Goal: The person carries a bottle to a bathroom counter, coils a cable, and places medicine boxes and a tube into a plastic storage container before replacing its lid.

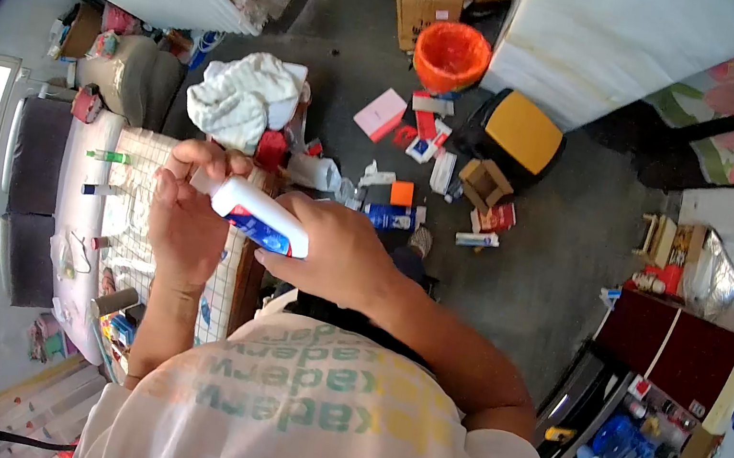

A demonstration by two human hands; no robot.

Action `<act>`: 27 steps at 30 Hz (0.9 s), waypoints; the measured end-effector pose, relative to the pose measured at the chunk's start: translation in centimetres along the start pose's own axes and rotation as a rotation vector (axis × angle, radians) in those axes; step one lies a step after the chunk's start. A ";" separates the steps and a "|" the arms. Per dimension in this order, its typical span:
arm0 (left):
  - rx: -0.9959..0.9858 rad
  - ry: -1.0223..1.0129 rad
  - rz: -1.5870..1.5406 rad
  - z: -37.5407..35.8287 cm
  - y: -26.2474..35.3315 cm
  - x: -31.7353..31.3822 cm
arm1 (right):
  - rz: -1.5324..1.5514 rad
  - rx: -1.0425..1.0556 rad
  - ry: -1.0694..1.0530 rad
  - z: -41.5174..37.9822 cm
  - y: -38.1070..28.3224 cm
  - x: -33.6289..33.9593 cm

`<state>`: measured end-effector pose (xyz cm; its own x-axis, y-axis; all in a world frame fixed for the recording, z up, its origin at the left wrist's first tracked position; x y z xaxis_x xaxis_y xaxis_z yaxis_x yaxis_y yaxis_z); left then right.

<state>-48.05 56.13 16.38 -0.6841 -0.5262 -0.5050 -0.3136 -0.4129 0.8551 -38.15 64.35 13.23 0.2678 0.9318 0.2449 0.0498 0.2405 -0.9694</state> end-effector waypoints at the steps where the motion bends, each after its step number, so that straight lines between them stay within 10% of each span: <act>1: -0.018 0.014 -0.015 1.1 -0.5 -1.1 | -0.175 0.104 0.117 0.4 -0.7 1.7; 9: -0.036 -0.400 -0.379 6.8 -1.3 -8.4 | 0.935 -0.159 -0.672 1.8 -0.4 5.6; 16: -0.030 0.124 0.221 11.7 -0.9 -5.8 | -0.301 0.294 0.054 6.8 -1.6 11.0; 21: 0.109 0.205 0.129 16.9 -2.6 -3.1 | -0.528 0.295 0.082 12.0 -0.1 12.1; 27: 0.074 -0.448 -0.343 26.6 -1.7 0.3 | 1.155 -0.408 -0.852 20.9 4.2 9.1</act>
<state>-65.28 76.46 17.86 -0.7423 0.0028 -0.6700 -0.6016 -0.4431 0.6646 -55.60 79.51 11.75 -0.2751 0.4594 -0.8446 0.5047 -0.6787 -0.5335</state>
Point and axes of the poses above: each hand's wrist, its own z-axis towards the middle knuckle, its own x-axis out of the back of the hand, y = z × x, the point moved 6 cm from there along z, towards the middle knuckle
